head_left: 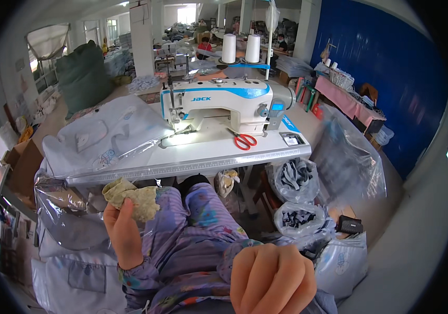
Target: Manually inspecting and removing loose threads or small imperfections from fabric components at a workstation.
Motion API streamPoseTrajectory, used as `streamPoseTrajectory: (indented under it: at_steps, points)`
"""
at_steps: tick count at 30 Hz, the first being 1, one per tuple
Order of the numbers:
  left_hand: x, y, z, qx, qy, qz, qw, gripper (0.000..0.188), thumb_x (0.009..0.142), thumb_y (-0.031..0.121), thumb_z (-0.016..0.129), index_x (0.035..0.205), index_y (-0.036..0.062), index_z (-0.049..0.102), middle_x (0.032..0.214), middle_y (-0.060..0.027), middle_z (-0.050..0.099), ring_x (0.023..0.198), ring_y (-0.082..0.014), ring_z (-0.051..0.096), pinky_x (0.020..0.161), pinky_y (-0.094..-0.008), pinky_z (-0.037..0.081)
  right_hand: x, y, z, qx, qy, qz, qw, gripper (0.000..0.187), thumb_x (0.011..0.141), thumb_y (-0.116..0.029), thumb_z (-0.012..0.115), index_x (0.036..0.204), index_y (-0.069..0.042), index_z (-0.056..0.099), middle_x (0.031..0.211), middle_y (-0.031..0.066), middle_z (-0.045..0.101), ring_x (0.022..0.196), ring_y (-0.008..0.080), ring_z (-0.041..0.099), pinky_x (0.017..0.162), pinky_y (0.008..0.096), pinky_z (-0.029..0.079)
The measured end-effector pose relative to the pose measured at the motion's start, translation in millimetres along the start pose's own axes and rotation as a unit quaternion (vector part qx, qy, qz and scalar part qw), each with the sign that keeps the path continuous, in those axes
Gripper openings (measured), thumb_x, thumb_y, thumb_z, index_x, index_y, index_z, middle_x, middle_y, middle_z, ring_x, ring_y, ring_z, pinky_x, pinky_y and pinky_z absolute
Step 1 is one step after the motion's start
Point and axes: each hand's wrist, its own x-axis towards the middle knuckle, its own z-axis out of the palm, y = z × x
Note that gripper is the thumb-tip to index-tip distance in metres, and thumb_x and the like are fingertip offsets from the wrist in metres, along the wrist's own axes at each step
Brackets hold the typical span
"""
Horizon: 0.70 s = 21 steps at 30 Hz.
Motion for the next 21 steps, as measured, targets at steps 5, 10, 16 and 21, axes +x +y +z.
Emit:
streamPoseTrajectory:
  at_steps: [5, 10, 16, 21]
  points:
    - [2, -3, -6, -0.020, -0.010, 0.010, 1.000, 0.024, 0.099, 0.009, 0.059, 0.120, -0.0016, 0.059, 0.111, -0.0086, 0.066, 0.100, -0.0171, 0.065, 0.086, -0.0321, 0.052, 3, -3, 5, -0.032, 0.032, -0.003, 0.999, 0.007, 0.085, -0.004, 0.080, 0.085, -0.005, 0.072, 0.099, 0.0107, 0.069, 0.076, 0.0166, 0.065, 0.058, 0.0245, 0.050]
    - [4, -7, -12, -0.039, -0.006, 0.018, 0.999, 0.022, 0.099, 0.006, 0.060, 0.120, -0.0014, 0.059, 0.113, -0.0097, 0.067, 0.102, -0.0177, 0.065, 0.089, -0.0329, 0.052, 4, -4, -15, -0.028, -0.038, -0.013, 0.999, 0.008, 0.084, -0.004, 0.080, 0.085, -0.005, 0.072, 0.103, 0.0103, 0.068, 0.077, 0.0165, 0.066, 0.059, 0.0247, 0.049]
    - [4, -7, -12, -0.049, -0.017, 0.022, 0.998, 0.023, 0.099, 0.005, 0.059, 0.120, -0.0020, 0.059, 0.114, -0.0101, 0.067, 0.104, -0.0183, 0.064, 0.091, -0.0333, 0.051, 2, -5, -16, -0.028, -0.062, -0.015, 0.998, 0.008, 0.084, -0.004, 0.080, 0.086, -0.005, 0.073, 0.105, 0.0106, 0.068, 0.079, 0.0166, 0.066, 0.061, 0.0256, 0.050]
    - [4, -5, -13, -0.049, -0.035, 0.020, 0.998, 0.024, 0.099, 0.006, 0.059, 0.121, -0.0024, 0.059, 0.115, -0.0097, 0.067, 0.105, -0.0183, 0.064, 0.092, -0.0332, 0.051, 7, 1, 0, -0.021, -0.039, -0.035, 0.998, 0.007, 0.084, -0.005, 0.080, 0.085, -0.005, 0.074, 0.105, 0.0104, 0.068, 0.080, 0.0169, 0.066, 0.061, 0.0252, 0.050]
